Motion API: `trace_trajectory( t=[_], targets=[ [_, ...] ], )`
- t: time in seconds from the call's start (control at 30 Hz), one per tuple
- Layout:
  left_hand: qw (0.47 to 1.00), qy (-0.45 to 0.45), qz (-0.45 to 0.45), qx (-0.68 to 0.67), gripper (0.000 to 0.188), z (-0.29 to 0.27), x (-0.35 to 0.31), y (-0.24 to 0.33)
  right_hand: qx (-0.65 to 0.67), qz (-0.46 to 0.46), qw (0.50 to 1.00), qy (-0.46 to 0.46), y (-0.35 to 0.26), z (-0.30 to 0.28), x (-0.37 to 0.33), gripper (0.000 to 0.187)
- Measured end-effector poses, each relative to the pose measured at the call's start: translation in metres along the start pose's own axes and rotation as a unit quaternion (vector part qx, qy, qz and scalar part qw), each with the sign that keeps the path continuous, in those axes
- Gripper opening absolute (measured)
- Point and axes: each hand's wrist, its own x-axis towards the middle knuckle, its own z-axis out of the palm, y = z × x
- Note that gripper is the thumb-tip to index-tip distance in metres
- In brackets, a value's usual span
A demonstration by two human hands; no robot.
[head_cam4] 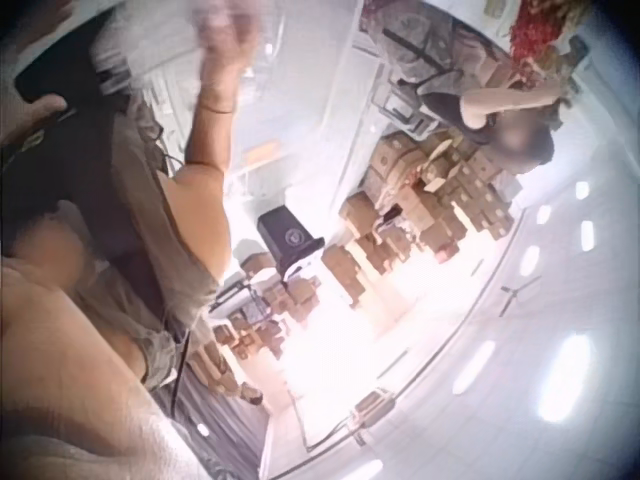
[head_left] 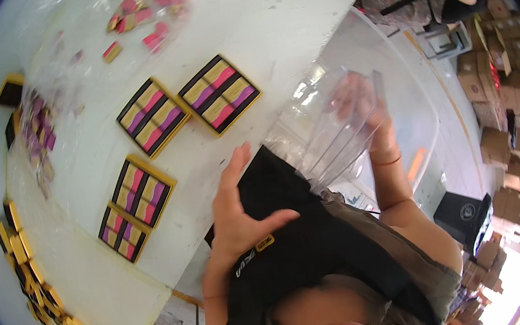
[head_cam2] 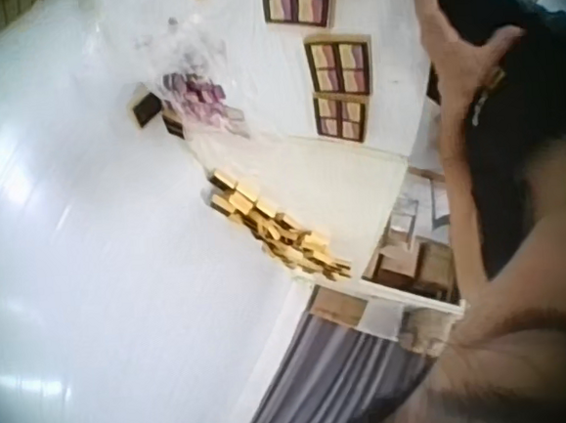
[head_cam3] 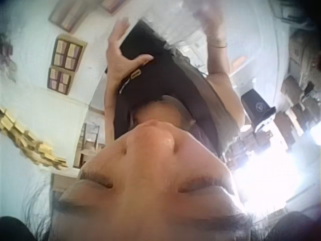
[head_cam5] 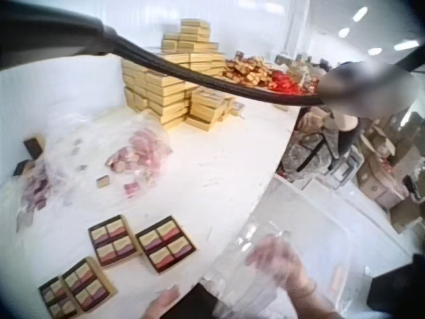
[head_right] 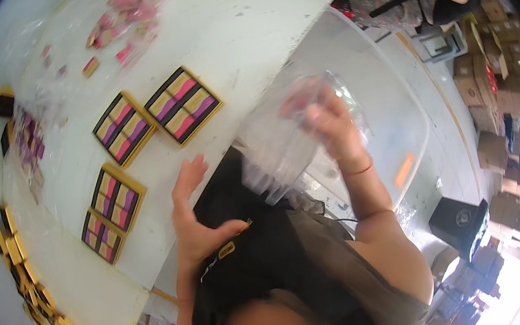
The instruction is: The person assembles small rectangular cosmetic palettes by placing colored blocks into black trays and then covering them with clear plastic lids. The person repeatedly picks up trays, inserts blocks, and secures the lids, stacking completed units on the table.
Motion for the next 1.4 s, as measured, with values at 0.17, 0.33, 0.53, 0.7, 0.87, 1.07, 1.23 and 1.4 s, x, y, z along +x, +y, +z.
trace_trajectory(
  t=[0.17, 0.33, 0.53, 0.7, 0.87, 1.07, 1.23, 1.4],
  targets=[
    [0.967, 0.153, -0.031, -0.201, 0.135, -0.016, -0.027, 0.018, 0.07, 0.122, 0.963, -0.229, 0.011, 0.131, 0.025, 0.047],
    [0.919, 0.164, -0.18, -0.309, 0.133, -0.057, -0.101, 0.015, 0.046, 0.306, 0.899, -0.31, 0.034, 0.179, -0.003, 0.051],
    [0.838, 0.215, -0.221, -0.451, 0.105, -0.05, -0.151, 0.0, 0.098, 0.444, 0.826, -0.333, 0.059, 0.177, -0.021, 0.049],
    [0.87, 0.245, -0.213, -0.371, 0.103, -0.054, -0.14, 0.003, -0.015, 0.278, 0.908, -0.313, 0.048, 0.183, -0.023, 0.047],
    [0.878, 0.239, -0.216, -0.353, 0.102, -0.057, -0.136, 0.001, -0.088, 0.243, 0.901, -0.348, 0.055, 0.15, -0.038, 0.053],
    [0.858, 0.313, -0.159, -0.374, 0.097, -0.054, -0.138, -0.015, -0.04, 0.319, 0.858, -0.4, 0.048, 0.106, -0.031, 0.066],
    [0.849, 0.365, -0.139, -0.355, 0.107, -0.069, -0.141, -0.02, 0.002, 0.232, 0.676, -0.699, 0.04, 0.108, 0.004, 0.071],
    [0.836, 0.398, -0.126, -0.356, 0.106, -0.077, -0.134, -0.015, 0.033, 0.182, 0.603, -0.776, 0.058, 0.131, -0.003, 0.078]
  ],
)
